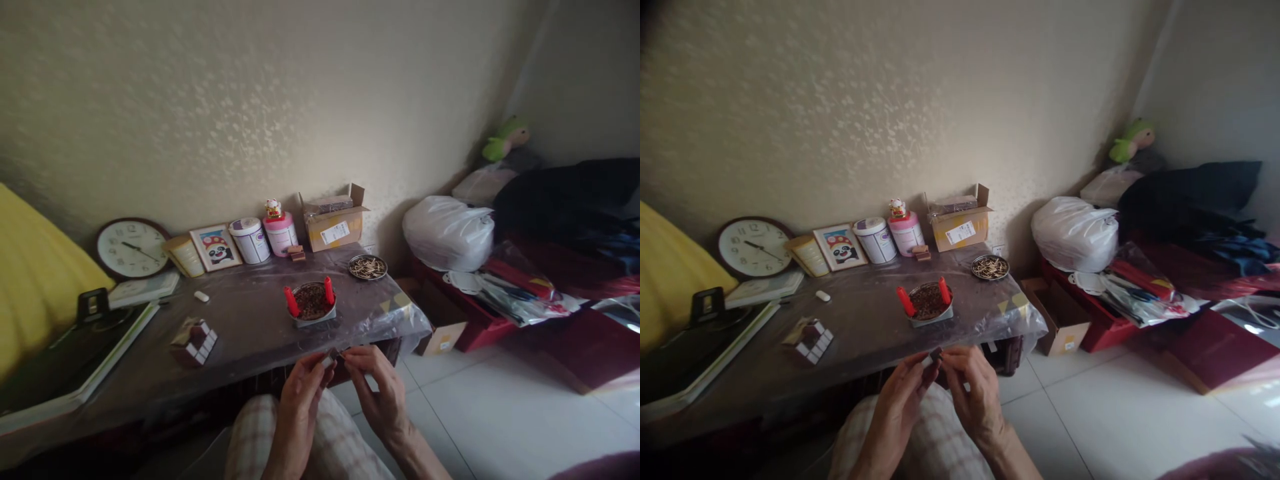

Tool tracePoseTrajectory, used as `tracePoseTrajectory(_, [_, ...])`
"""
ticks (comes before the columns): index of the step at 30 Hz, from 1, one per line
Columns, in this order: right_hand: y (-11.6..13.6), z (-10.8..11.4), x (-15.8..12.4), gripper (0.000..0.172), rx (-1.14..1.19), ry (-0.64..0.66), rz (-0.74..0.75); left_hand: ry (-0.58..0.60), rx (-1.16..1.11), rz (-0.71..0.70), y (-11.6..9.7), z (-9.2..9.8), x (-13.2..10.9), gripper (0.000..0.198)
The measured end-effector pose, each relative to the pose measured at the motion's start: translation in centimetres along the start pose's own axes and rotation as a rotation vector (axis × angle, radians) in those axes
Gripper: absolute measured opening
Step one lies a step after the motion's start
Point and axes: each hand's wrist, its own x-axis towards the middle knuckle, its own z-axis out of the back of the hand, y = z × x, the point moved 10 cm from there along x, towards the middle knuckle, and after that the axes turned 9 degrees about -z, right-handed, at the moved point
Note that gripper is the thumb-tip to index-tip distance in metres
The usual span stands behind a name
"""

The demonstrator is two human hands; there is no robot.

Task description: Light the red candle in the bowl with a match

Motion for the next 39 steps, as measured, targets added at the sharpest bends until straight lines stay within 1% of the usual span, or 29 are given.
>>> tracePoseTrajectory(2, [-0.4,-0.3,0.1,0.019,-0.017,0.014,0.011,0.006,-0.021,-0.004,-0.1,-0.3,0.0,0.018])
tracePoseTrajectory(4, [-0.4,0.0,0.4,0.019,-0.049,0.002,0.010,-0.006,-0.031,-0.001,0.1,-0.2,0.1,0.017])
tracePoseTrajectory(6, [0.4,1.3,0.9,0.017,-0.071,-0.047,0.001,-0.042,-0.021,0.011,0.5,0.3,0.3,0.018])
tracePoseTrajectory(9, [2.7,3.4,1.3,0.019,-0.048,-0.132,0.026,-0.110,0.001,0.037,1.0,1.0,0.7,0.023])
tracePoseTrajectory(10, [3.2,3.6,1.3,0.022,-0.033,-0.126,0.053,-0.126,0.003,0.041,1.1,1.1,0.8,0.024])
tracePoseTrajectory(12, [3.3,2.5,1.1,0.026,-0.041,-0.033,0.119,-0.123,-0.005,0.040,0.8,0.6,0.9,0.023])
tracePoseTrajectory(13, [2.7,1.3,0.9,0.025,-0.084,0.042,0.157,-0.105,-0.006,0.034,0.5,0.2,0.9,0.022])
tracePoseTrajectory(14, [1.4,0.4,0.8,0.022,-0.155,0.075,0.162,-0.084,0.000,0.028,0.2,-0.1,0.8,0.021])
tracePoseTrajectory(15, [-0.3,0.1,0.8,0.020,-0.231,0.055,0.136,-0.066,0.011,0.021,-0.1,-0.4,0.7,0.021])
tracePoseTrajectory(17, [-4.3,1.0,1.2,0.015,-0.323,-0.096,-0.015,-0.067,0.042,0.013,-0.4,-0.2,0.5,0.022])
tracePoseTrajectory(18, [-5.8,1.6,1.4,0.014,-0.318,-0.153,-0.081,-0.079,0.056,0.014,-0.3,0.1,0.4,0.023])
tracePoseTrajectory(20, [-8.1,2.8,1.6,0.011,-0.264,-0.231,-0.199,-0.100,0.063,0.023,0.0,0.8,0.3,0.025])
tracePoseTrajectory(21, [-8.6,3.3,1.7,0.011,-0.221,-0.254,-0.236,-0.110,0.062,0.029,0.2,1.1,0.3,0.026])
tracePoseTrajectory(23, [-8.8,4.2,1.9,0.010,-0.132,-0.285,-0.285,-0.128,0.059,0.047,0.6,1.6,0.4,0.028])
tracePoseTrajectory(26, [-8.4,5.0,2.3,0.008,-0.036,-0.306,-0.312,-0.127,0.051,0.066,1.1,1.8,0.4,0.028])
tracePoseTrajectory(29, [-7.9,5.4,2.7,0.007,-0.021,-0.320,-0.307,-0.105,0.053,0.062,1.0,1.8,0.2,0.025])
tracePoseTrajectory(31, [-7.7,5.8,2.8,0.007,-0.024,-0.341,-0.290,-0.107,0.070,0.060,0.8,2.1,0.1,0.025])
tracePoseTrajectory(34, [-7.8,6.1,3.0,0.008,-0.025,-0.353,-0.292,-0.149,0.098,0.059,0.3,3.4,-0.1,0.029])
tracePoseTrajectory(37, [-8.3,6.3,3.0,0.009,-0.005,-0.355,-0.326,-0.208,0.100,0.071,0.0,5.1,-0.4,0.035])
tracePoseTrajectory(39, [-8.6,6.4,3.0,0.009,0.018,-0.366,-0.342,-0.230,0.082,0.083,0.1,6.2,-0.5,0.034])
